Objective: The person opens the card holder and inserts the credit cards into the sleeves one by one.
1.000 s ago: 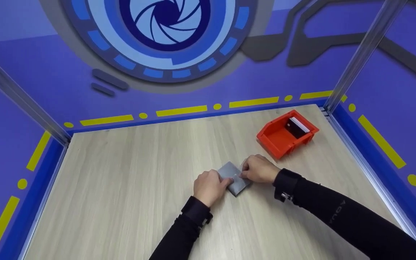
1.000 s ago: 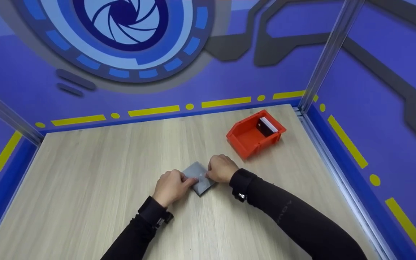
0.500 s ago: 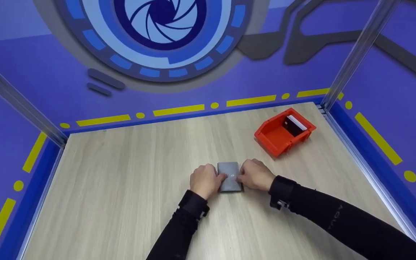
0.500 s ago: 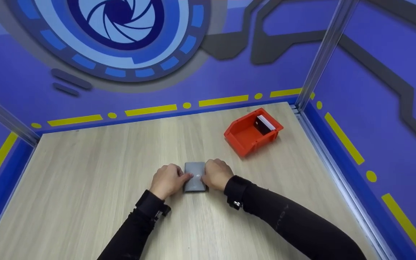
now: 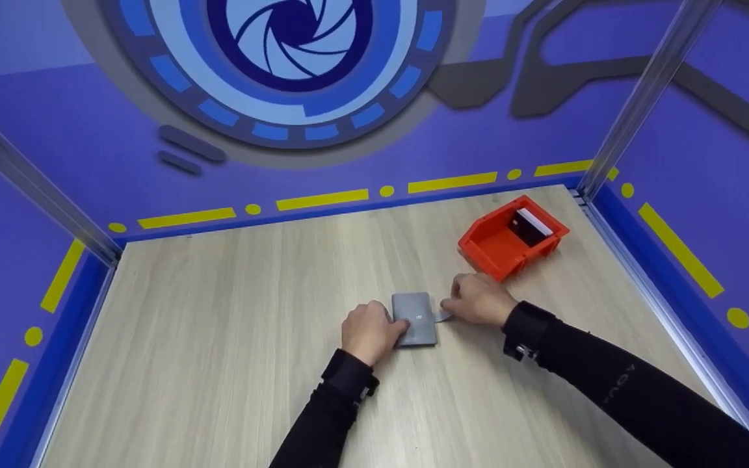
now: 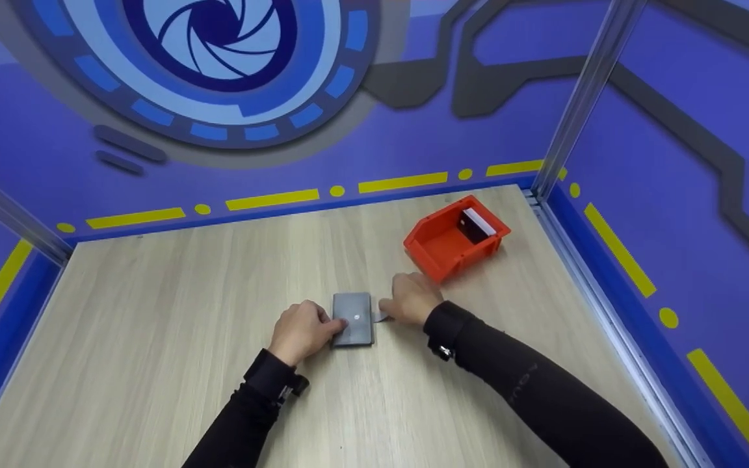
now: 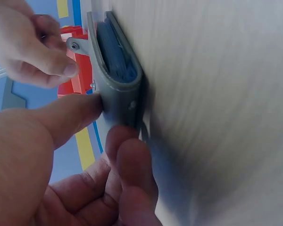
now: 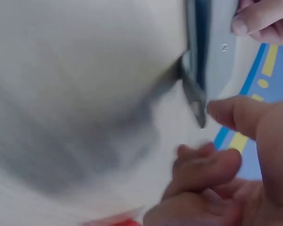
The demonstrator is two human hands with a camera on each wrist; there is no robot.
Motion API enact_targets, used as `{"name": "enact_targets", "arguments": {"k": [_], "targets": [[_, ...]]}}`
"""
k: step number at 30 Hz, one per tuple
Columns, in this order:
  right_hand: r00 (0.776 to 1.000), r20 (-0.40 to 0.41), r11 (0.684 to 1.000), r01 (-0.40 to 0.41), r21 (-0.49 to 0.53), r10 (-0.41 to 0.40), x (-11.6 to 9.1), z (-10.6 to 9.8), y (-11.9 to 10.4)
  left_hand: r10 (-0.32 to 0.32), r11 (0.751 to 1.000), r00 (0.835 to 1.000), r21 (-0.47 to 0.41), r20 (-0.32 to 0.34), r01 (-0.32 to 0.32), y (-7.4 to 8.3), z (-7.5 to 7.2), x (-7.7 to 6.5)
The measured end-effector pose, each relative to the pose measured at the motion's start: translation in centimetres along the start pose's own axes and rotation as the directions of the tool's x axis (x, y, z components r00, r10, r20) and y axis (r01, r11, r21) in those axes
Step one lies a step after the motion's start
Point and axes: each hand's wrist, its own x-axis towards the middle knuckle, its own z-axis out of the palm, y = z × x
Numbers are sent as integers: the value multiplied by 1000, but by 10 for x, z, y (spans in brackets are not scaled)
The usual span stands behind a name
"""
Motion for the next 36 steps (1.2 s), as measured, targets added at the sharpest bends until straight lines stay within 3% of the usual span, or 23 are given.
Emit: {"name": "enact_targets", "arguments": {"k": [5, 14, 20, 25, 31, 36], "targets": [[985, 167, 998, 21, 60, -31, -2, -2, 10, 3, 1000, 1000, 12, -25, -3, 1, 4, 0], [975, 178, 989, 116, 87, -130, -3, -7, -15, -1, 1000, 1000, 12, -9, 2, 1, 1, 0], [956, 234, 980, 193, -55, -176, 4, 2, -44, 15, 1000, 1000, 15, -26, -15, 1, 1, 2], [959, 245, 963, 189, -194, -139, 10, 12, -63, 15, 1000, 999, 16, -29, -14, 1, 1, 2], [972, 219, 960, 136, -246, -81, 14, 20, -72, 9, 1000, 1000, 13, -6, -9, 2, 3, 1], [978, 183, 954, 150, -260, -104, 15, 18, -75, 15, 1000, 1000, 22, -14, -15, 1, 0, 2]]}}
